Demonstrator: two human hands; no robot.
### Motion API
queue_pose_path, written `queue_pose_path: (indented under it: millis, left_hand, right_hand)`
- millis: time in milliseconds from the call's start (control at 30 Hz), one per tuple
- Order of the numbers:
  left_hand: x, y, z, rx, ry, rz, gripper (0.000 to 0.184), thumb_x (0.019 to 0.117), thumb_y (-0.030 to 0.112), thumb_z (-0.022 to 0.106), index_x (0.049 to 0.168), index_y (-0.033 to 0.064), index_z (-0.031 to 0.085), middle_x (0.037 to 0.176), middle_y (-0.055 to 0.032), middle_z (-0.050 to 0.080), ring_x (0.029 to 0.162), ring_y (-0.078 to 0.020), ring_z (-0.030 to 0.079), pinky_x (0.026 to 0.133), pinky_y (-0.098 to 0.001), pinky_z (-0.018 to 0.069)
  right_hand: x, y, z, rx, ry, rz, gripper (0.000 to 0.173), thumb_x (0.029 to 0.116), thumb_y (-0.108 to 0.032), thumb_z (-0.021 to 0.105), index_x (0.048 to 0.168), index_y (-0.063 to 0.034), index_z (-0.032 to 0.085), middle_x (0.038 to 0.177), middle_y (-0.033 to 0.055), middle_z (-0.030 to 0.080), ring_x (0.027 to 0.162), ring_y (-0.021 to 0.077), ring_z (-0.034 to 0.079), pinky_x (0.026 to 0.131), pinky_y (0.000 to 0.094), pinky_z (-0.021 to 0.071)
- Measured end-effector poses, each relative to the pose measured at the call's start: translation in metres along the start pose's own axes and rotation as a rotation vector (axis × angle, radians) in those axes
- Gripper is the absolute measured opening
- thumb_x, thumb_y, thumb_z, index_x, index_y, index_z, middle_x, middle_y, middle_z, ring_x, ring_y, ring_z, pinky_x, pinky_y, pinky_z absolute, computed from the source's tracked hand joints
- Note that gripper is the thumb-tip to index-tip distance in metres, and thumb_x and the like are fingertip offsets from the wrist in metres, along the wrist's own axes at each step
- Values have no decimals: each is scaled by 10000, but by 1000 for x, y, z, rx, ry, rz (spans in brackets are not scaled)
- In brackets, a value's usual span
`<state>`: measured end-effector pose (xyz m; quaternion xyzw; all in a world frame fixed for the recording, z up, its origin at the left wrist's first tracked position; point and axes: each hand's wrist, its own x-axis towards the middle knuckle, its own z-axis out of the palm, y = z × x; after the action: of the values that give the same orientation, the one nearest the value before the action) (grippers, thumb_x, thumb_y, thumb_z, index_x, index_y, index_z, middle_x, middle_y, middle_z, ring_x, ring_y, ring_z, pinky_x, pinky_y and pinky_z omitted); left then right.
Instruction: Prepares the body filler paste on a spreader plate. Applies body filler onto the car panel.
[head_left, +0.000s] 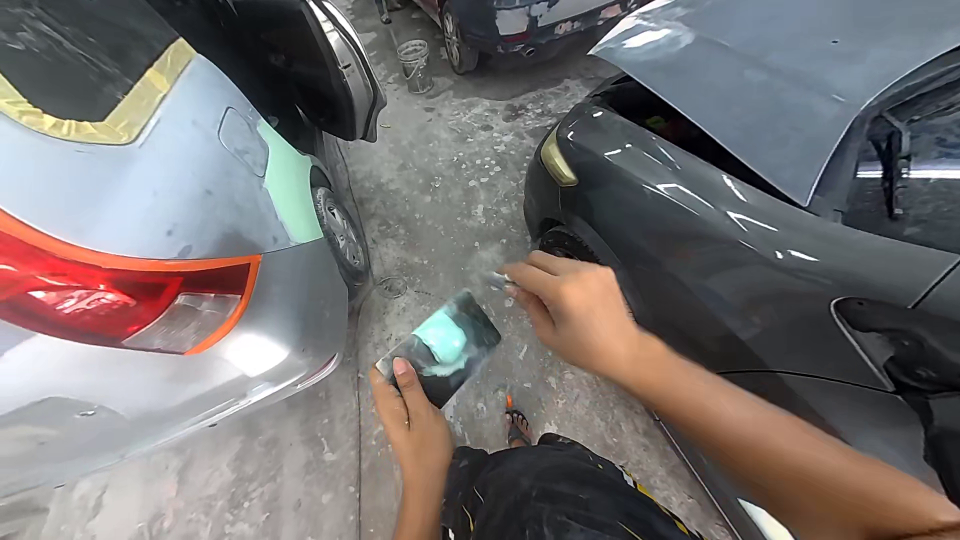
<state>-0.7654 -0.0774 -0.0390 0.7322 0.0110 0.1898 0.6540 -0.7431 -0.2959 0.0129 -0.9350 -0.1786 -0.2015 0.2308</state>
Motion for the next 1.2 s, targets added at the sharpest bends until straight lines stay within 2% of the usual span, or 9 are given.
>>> queue_pose_path:
  millis: [133, 467, 567, 667, 767, 867, 967, 1067, 1200]
  left_hand:
    - [-9, -3, 11, -161, 76, -155, 322, 1107, 155, 318, 1344, -37, 422, 1098, -122, 631, 978, -156, 685, 872, -359, 609]
    - [-14, 1, 7, -188, 91, -174, 341, 1114, 160, 309, 1388, -22, 398, 1155, -106, 613, 1041, -133, 661, 925, -331, 580]
    - [-13, 4, 8, -193, 64, -147, 300, 1111, 159, 320, 1320, -26, 428, 1079, -103, 630, 976, -152, 681, 880, -354, 603]
    - [-1, -9, -16, -133, -18, -67, 290, 1104, 153, 355, 1247, -34, 526, 996, -69, 674, 915, -124, 698, 846, -310, 608]
    - [7, -13, -23, -102, -130, 70, 274, 1104, 167, 361, 1174, -2, 566, 922, 10, 686, 855, -53, 694, 811, -240, 602]
    - [17, -9, -17, 137, -124, 287, 341, 1111, 273, 372, 1116, -10, 562, 870, 41, 650, 809, 27, 654, 759, -171, 571]
    - [13, -8, -12, 290, -96, 359, 430, 1107, 377, 355, 1058, -5, 546, 795, 34, 601, 737, 51, 614, 685, -150, 534]
    - [6, -9, -7, 113, -77, 315, 291, 1112, 263, 357, 1127, 11, 500, 934, 37, 587, 880, 34, 614, 825, -161, 536]
    - [7, -3, 3, -16, -54, 259, 215, 1110, 183, 338, 1157, 30, 480, 972, 50, 594, 916, 28, 620, 858, -166, 536]
  right_hand:
    - [-42, -42, 41, 306, -40, -19, 248, 1007, -182, 586, 1228, -156, 697, 1021, 55, 704, 888, 189, 694, 741, 395, 605]
    - [-33, -31, 44, 326, 165, 87, 208, 975, -174, 603, 1122, -126, 741, 928, -5, 699, 790, 108, 665, 665, 331, 591]
    - [-44, -43, 51, 282, 74, -22, 263, 989, -166, 589, 1213, -191, 725, 1040, 13, 718, 931, 155, 687, 762, 362, 600]
    - [-35, -16, 30, 315, 226, -186, 284, 967, -88, 578, 1116, -230, 772, 1052, -43, 757, 1005, 131, 680, 861, 386, 546]
    - [-14, 8, 15, 726, 279, -117, 175, 953, -28, 640, 1049, -66, 780, 1063, 45, 775, 1102, 192, 706, 1023, 444, 550]
    - [3, 17, 10, 874, -82, -46, 120, 955, -28, 674, 1044, -2, 750, 965, 51, 750, 852, 95, 709, 793, 288, 620]
    - [16, 24, -15, 163, -340, -127, 194, 998, -185, 605, 1089, -240, 767, 955, -82, 720, 792, 76, 675, 677, 361, 573]
    - [10, 27, -14, 78, -45, 57, 229, 980, -136, 579, 1110, -172, 764, 958, -14, 685, 781, 132, 658, 654, 381, 567]
    - [-10, 14, 37, 826, 281, 581, 279, 963, -14, 642, 1233, -75, 611, 954, 56, 755, 772, 175, 740, 683, 355, 645]
